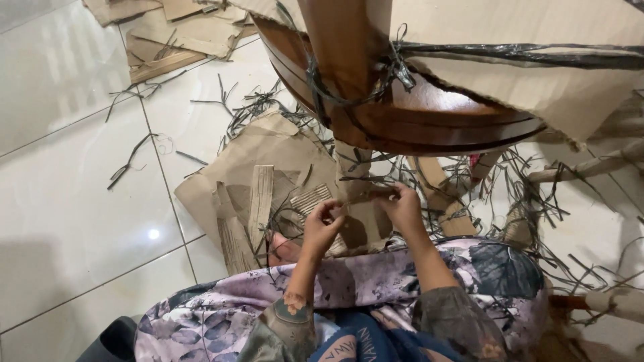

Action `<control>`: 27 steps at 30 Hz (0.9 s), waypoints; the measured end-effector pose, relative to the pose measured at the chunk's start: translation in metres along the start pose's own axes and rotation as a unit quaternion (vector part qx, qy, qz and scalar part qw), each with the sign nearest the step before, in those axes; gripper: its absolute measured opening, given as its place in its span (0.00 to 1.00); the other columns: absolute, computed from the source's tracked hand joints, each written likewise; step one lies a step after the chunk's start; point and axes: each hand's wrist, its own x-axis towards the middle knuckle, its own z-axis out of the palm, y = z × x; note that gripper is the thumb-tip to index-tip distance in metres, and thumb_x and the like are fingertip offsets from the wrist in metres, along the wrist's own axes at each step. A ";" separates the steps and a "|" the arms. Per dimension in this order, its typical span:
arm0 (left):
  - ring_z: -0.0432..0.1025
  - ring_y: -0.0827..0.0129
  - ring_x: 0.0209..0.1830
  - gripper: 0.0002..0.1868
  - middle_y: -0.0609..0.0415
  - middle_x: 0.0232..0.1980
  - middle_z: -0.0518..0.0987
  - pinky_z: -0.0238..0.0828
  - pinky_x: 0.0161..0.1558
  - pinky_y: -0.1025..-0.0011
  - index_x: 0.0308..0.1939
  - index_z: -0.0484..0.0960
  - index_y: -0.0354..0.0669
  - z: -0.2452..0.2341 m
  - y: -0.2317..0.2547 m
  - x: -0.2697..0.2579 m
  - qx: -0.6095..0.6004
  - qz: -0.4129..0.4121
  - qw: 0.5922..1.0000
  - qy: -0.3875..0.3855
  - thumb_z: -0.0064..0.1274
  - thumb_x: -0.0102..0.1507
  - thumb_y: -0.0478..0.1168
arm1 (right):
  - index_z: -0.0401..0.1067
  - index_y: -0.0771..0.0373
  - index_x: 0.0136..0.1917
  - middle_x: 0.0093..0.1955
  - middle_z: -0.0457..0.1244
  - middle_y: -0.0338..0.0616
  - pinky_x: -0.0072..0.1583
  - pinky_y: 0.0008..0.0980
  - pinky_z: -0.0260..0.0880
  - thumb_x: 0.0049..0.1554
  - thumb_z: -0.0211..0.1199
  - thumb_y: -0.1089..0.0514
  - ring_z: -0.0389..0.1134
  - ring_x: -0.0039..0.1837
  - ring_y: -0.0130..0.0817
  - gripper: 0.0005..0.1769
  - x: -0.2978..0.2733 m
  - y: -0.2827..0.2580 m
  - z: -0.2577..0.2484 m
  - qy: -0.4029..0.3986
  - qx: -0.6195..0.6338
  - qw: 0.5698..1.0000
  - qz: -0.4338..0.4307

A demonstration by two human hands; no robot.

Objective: Wrapping the legs of a wooden chair with cardboard and securing them with plastic ties for protection.

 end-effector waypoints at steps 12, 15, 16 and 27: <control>0.77 0.64 0.52 0.28 0.54 0.46 0.83 0.66 0.61 0.60 0.56 0.81 0.46 0.011 0.037 0.006 -0.099 0.050 0.993 0.039 0.73 0.53 0.44 | 0.72 0.78 0.57 0.46 0.68 0.65 0.51 0.48 0.76 0.58 0.66 0.66 0.73 0.50 0.55 0.16 -0.009 -0.011 0.057 0.074 0.078 0.993 -0.046; 0.78 0.67 0.47 0.20 0.56 0.39 0.84 0.67 0.60 0.63 0.47 0.82 0.47 0.013 0.042 0.003 -0.123 0.038 0.991 0.031 0.73 0.55 0.43 | 0.70 0.73 0.65 0.55 0.67 0.69 0.58 0.52 0.75 0.58 0.58 0.70 0.70 0.60 0.61 0.21 -0.035 -0.048 0.041 0.003 0.100 0.995 -0.015; 0.78 0.67 0.47 0.20 0.56 0.39 0.84 0.67 0.60 0.63 0.47 0.82 0.47 0.014 0.038 0.004 -0.124 0.038 0.991 0.031 0.73 0.55 0.43 | 0.70 0.73 0.65 0.55 0.67 0.69 0.58 0.52 0.75 0.58 0.58 0.70 0.70 0.60 0.61 0.21 -0.038 -0.051 0.039 0.003 0.100 0.995 -0.015; 0.73 0.46 0.61 0.30 0.42 0.51 0.80 0.65 0.64 0.52 0.55 0.78 0.44 0.000 0.012 -0.028 0.061 0.114 0.991 -0.021 0.60 0.46 0.29 | 0.64 0.67 0.70 0.54 0.69 0.60 0.57 0.51 0.75 0.47 0.79 0.47 0.72 0.57 0.54 0.45 -0.047 -0.054 0.033 -0.123 0.063 0.990 0.022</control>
